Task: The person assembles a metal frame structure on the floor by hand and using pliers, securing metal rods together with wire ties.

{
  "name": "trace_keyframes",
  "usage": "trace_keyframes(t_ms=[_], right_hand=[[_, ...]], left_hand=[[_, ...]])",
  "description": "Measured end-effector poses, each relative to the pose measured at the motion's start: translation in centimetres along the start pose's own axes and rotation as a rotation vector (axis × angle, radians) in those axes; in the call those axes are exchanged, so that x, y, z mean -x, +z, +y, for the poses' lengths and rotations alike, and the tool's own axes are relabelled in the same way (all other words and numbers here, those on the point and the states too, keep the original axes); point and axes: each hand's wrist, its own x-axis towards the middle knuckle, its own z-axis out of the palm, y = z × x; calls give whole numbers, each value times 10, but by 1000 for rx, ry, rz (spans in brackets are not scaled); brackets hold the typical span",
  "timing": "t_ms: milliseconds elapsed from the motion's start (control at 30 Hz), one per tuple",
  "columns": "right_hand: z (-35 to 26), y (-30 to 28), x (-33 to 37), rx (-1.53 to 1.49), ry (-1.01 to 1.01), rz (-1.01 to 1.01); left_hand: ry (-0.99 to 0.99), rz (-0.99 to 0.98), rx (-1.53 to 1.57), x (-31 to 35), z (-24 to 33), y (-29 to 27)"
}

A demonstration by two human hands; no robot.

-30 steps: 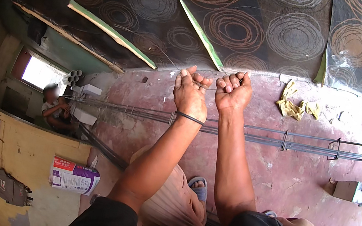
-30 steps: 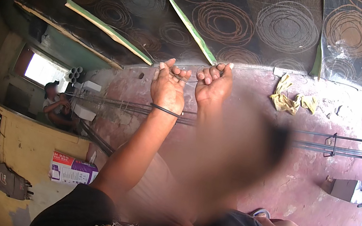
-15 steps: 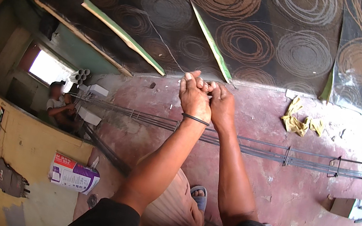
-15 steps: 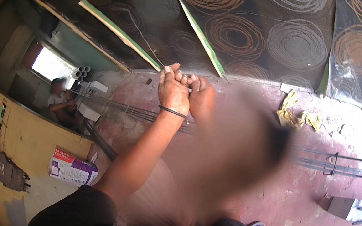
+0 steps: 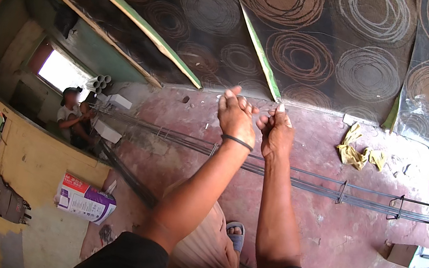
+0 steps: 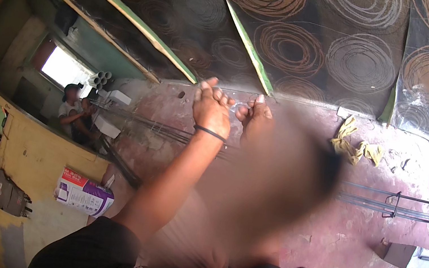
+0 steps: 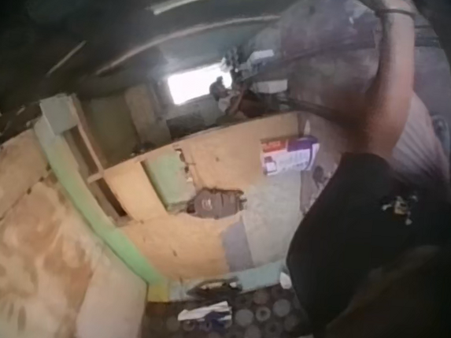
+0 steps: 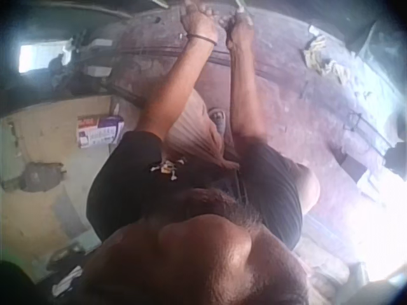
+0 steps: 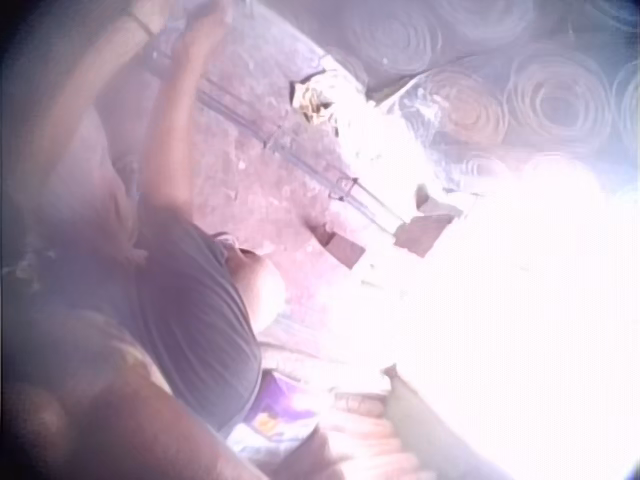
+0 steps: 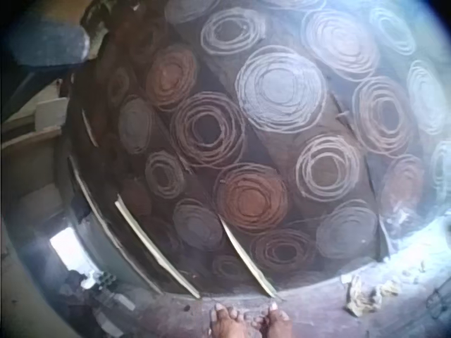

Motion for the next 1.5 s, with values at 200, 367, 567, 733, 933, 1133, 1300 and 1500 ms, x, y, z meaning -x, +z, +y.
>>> trace_keyframes(t_ms=[200,367,567,733,933,1133,1300,1500], right_hand=[[-8,-9,-6,-462,117,152],[-43,-7,8,-618,75,228],[-39,-9,7,-33,-191,213],[-17,-3,8,457,-414,24],[-17,-1,11,674,-164,-100],[5,-10,11,811,-152,-75],[18,-17,24,777,-88,-185],[16,-34,15,980,-109,-364]], left_hand=[[-26,14,-114,29,-14,3],[-38,-3,-130,40,-28,-2],[-25,-39,-19,38,-25,10],[-16,1,-38,26,-23,12],[-23,23,51,8,-20,15],[273,-74,-266,-10,9,21],[374,-53,-305,-28,42,4],[260,-10,-72,-57,54,-13]])
